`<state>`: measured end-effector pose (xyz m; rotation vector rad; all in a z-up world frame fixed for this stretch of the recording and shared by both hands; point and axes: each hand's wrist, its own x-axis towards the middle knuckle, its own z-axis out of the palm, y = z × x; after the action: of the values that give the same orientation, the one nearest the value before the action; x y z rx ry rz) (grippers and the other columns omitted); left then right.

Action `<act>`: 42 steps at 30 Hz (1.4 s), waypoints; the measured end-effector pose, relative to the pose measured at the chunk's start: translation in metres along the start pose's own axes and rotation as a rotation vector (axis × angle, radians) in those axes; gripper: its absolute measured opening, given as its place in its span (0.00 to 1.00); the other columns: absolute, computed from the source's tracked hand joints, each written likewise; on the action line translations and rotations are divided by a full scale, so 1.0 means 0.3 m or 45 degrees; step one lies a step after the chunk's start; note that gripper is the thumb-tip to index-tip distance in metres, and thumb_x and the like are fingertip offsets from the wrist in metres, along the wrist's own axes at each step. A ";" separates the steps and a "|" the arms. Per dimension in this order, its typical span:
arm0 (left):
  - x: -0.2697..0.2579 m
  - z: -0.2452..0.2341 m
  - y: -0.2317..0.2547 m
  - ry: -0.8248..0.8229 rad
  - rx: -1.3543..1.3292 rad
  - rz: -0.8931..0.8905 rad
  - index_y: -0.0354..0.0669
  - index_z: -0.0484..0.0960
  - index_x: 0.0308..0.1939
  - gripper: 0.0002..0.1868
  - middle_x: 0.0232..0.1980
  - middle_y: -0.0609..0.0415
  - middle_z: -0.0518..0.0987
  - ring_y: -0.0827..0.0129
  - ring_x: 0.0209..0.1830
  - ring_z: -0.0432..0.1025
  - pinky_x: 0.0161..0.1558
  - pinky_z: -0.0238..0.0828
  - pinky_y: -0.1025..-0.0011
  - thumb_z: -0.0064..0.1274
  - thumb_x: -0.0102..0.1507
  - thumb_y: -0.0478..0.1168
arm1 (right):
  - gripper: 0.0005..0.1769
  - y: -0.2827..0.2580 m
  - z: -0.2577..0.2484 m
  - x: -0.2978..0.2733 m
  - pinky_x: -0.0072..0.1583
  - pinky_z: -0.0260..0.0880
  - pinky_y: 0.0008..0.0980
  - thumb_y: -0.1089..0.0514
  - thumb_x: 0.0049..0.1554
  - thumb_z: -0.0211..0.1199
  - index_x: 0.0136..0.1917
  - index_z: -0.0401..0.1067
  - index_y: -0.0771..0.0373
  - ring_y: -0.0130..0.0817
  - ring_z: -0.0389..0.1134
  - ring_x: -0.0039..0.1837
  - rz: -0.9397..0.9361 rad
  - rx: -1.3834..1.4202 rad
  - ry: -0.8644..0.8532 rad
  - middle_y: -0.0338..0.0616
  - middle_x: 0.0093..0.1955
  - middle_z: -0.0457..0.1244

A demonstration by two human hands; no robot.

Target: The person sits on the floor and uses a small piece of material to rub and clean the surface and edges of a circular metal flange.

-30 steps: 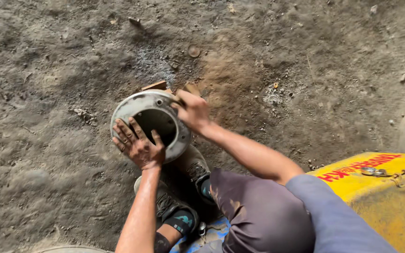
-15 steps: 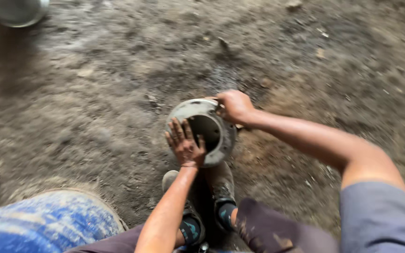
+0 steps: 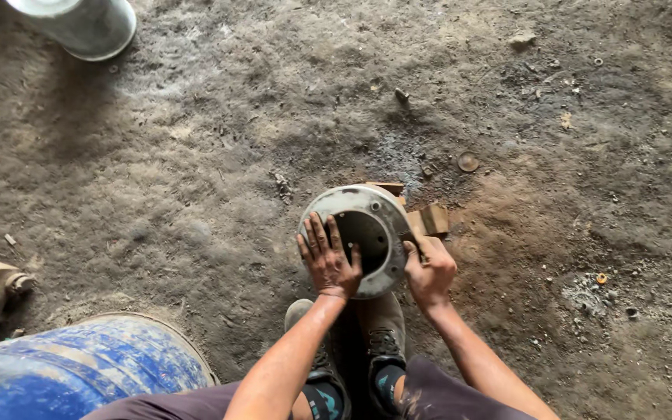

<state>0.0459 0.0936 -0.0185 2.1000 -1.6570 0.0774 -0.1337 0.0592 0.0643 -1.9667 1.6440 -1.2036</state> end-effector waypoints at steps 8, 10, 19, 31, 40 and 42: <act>-0.001 0.002 -0.005 -0.032 -0.034 0.017 0.38 0.48 0.81 0.44 0.84 0.30 0.42 0.38 0.85 0.36 0.78 0.27 0.39 0.41 0.68 0.57 | 0.16 -0.011 0.237 0.320 0.39 0.66 0.37 0.60 0.50 0.63 0.51 0.83 0.55 0.37 0.66 0.39 -0.310 -0.275 -0.396 0.43 0.37 0.66; 0.002 -0.002 -0.004 -0.026 -0.035 0.014 0.38 0.49 0.81 0.44 0.84 0.31 0.42 0.38 0.85 0.36 0.78 0.27 0.39 0.41 0.68 0.57 | 0.13 -0.045 0.294 0.354 0.39 0.65 0.38 0.57 0.54 0.65 0.52 0.83 0.55 0.36 0.65 0.40 -0.330 -0.299 -0.493 0.43 0.37 0.65; -0.001 -0.007 -0.001 -0.028 -0.059 0.003 0.39 0.51 0.81 0.44 0.84 0.33 0.44 0.39 0.85 0.38 0.79 0.29 0.40 0.44 0.66 0.56 | 0.11 0.003 0.048 0.140 0.39 0.67 0.38 0.58 0.59 0.66 0.55 0.82 0.56 0.36 0.67 0.37 -0.011 -0.162 -0.228 0.41 0.37 0.68; -0.004 -0.009 0.003 -0.017 -0.051 0.033 0.38 0.53 0.80 0.43 0.83 0.30 0.45 0.36 0.84 0.39 0.78 0.29 0.38 0.43 0.68 0.58 | 0.09 -0.058 0.290 0.344 0.41 0.65 0.43 0.56 0.53 0.68 0.48 0.76 0.58 0.43 0.66 0.43 -0.619 -0.256 -0.256 0.45 0.39 0.62; -0.004 0.017 -0.015 -0.043 -0.089 0.022 0.40 0.53 0.81 0.41 0.84 0.34 0.46 0.40 0.85 0.39 0.80 0.29 0.41 0.43 0.69 0.56 | 0.11 -0.004 0.255 0.270 0.43 0.71 0.35 0.63 0.59 0.63 0.53 0.81 0.58 0.38 0.71 0.44 -0.395 -0.002 -0.257 0.46 0.45 0.71; -0.003 0.016 -0.023 -0.037 -0.109 0.027 0.41 0.53 0.82 0.41 0.85 0.34 0.45 0.40 0.86 0.39 0.81 0.29 0.42 0.42 0.70 0.55 | 0.10 0.018 0.130 0.191 0.43 0.70 0.37 0.62 0.57 0.66 0.52 0.82 0.61 0.41 0.71 0.43 -0.295 -0.069 -0.103 0.49 0.42 0.70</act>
<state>0.0508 0.0937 -0.0254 2.0293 -1.6698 -0.0174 -0.1085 -0.0055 0.0601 -2.2585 1.4550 -1.1504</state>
